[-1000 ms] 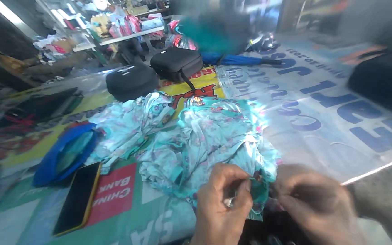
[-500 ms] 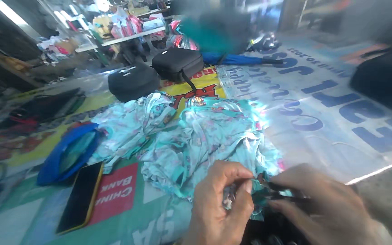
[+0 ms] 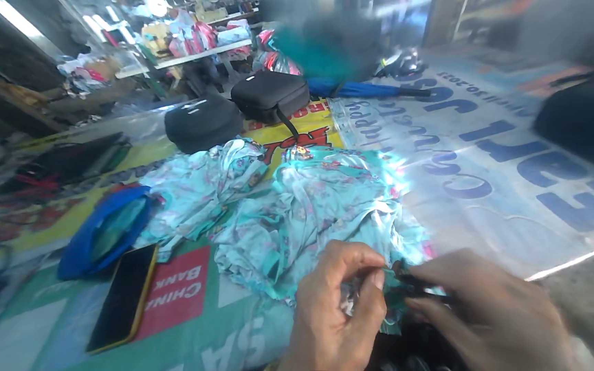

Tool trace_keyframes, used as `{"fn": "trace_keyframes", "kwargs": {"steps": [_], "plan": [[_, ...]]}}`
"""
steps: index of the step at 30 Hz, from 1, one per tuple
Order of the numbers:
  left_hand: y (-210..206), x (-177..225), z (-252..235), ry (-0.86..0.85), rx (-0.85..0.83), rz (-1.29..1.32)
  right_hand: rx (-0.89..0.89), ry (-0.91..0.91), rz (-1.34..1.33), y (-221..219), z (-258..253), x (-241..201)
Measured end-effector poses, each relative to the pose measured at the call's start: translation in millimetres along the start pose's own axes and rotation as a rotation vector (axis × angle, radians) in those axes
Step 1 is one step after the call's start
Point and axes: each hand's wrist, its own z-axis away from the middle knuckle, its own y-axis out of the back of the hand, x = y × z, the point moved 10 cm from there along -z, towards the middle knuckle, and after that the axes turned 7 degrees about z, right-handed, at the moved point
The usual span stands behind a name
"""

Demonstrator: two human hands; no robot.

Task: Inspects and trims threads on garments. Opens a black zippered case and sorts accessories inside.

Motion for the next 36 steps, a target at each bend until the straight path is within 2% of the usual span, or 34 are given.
{"fn": "trace_keyframes", "kwargs": {"steps": [13,27,29,33,36], "plan": [[-2.0,0.1,-1.5,0.013,-0.009,-0.011,-0.021,0.021,0.029,0.9,0.1,-2.0],[-2.0,-6.5,-2.1,0.062,-0.006,0.069,0.076,0.061,-0.047,-4.1,-1.0,1.7],[-2.2,-7.6,-1.9,0.060,-0.009,0.073,0.084,0.049,-0.128,-5.9,-1.4,5.1],[0.0,-11.0,-0.7,0.071,0.019,0.081,0.025,-0.072,-0.618,-21.7,-5.1,20.3],[-0.4,-21.5,1.9,0.117,0.048,0.149,0.010,-0.066,-0.661,-37.1,-12.5,14.6]]}}
